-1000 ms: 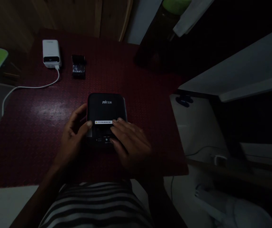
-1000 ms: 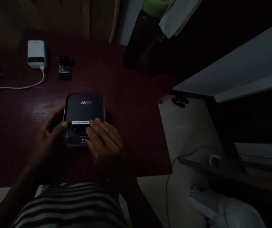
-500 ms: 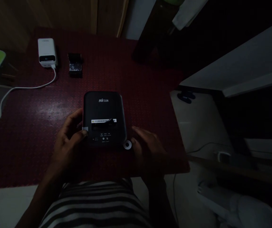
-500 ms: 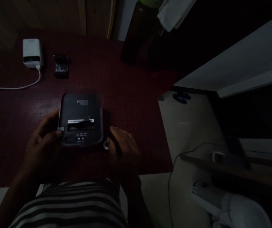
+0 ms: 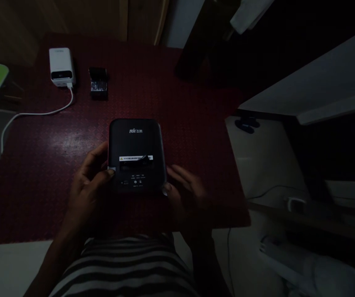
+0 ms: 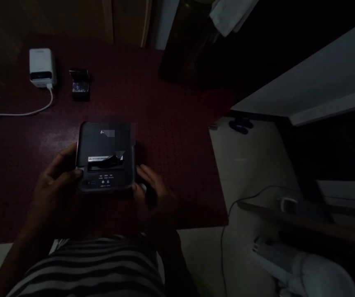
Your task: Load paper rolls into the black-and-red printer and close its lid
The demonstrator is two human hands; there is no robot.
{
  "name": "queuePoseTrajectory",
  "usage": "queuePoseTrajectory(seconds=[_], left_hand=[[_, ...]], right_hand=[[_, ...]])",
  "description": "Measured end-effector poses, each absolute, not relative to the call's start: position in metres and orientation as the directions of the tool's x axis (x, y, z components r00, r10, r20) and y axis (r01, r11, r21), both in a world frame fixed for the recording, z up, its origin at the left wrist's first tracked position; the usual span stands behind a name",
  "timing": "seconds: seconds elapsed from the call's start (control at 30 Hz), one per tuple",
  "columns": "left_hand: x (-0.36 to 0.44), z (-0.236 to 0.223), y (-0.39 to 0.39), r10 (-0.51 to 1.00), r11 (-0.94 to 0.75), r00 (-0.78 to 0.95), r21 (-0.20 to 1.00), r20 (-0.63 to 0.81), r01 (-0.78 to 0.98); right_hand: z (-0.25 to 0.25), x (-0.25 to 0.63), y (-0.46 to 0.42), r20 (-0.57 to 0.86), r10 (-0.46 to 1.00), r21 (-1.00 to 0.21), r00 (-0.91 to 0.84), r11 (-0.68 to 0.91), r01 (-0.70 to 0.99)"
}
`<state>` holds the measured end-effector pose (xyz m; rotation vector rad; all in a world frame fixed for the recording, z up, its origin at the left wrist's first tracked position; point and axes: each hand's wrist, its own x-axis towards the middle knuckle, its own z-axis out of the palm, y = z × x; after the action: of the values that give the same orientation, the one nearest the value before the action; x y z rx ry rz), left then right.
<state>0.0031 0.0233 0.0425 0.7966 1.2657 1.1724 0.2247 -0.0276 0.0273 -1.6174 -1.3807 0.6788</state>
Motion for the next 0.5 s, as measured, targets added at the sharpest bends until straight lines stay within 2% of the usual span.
queuePoseTrajectory(seconds=[0.13,0.23,0.37,0.43,0.5], left_hand=[[0.006,0.045,0.024,0.956,0.263,-0.082,0.945,-0.283,-0.194],[0.008,0.046,0.023,0.951,0.270,-0.102,0.946,-0.291,-0.179],[0.006,0.041,0.021,0.967,0.206,-0.132,0.972,-0.220,-0.115],[0.004,0.037,0.020,0.978,0.162,-0.113,0.982,-0.172,-0.097],[0.003,0.033,0.018,0.988,0.121,-0.091,0.989,-0.128,-0.082]], right_hand=[[0.032,0.219,-0.029,0.053,0.961,-0.909,0.271,-0.067,0.412],[0.036,0.223,-0.028,0.100,0.966,-0.876,0.238,-0.028,0.482],[0.055,0.233,-0.012,0.333,0.936,-0.682,0.110,0.159,0.714],[0.069,0.233,0.007,0.422,0.906,-0.562,-0.035,0.292,0.774],[0.079,0.226,0.033,0.432,0.877,-0.480,-0.211,0.422,0.769]])
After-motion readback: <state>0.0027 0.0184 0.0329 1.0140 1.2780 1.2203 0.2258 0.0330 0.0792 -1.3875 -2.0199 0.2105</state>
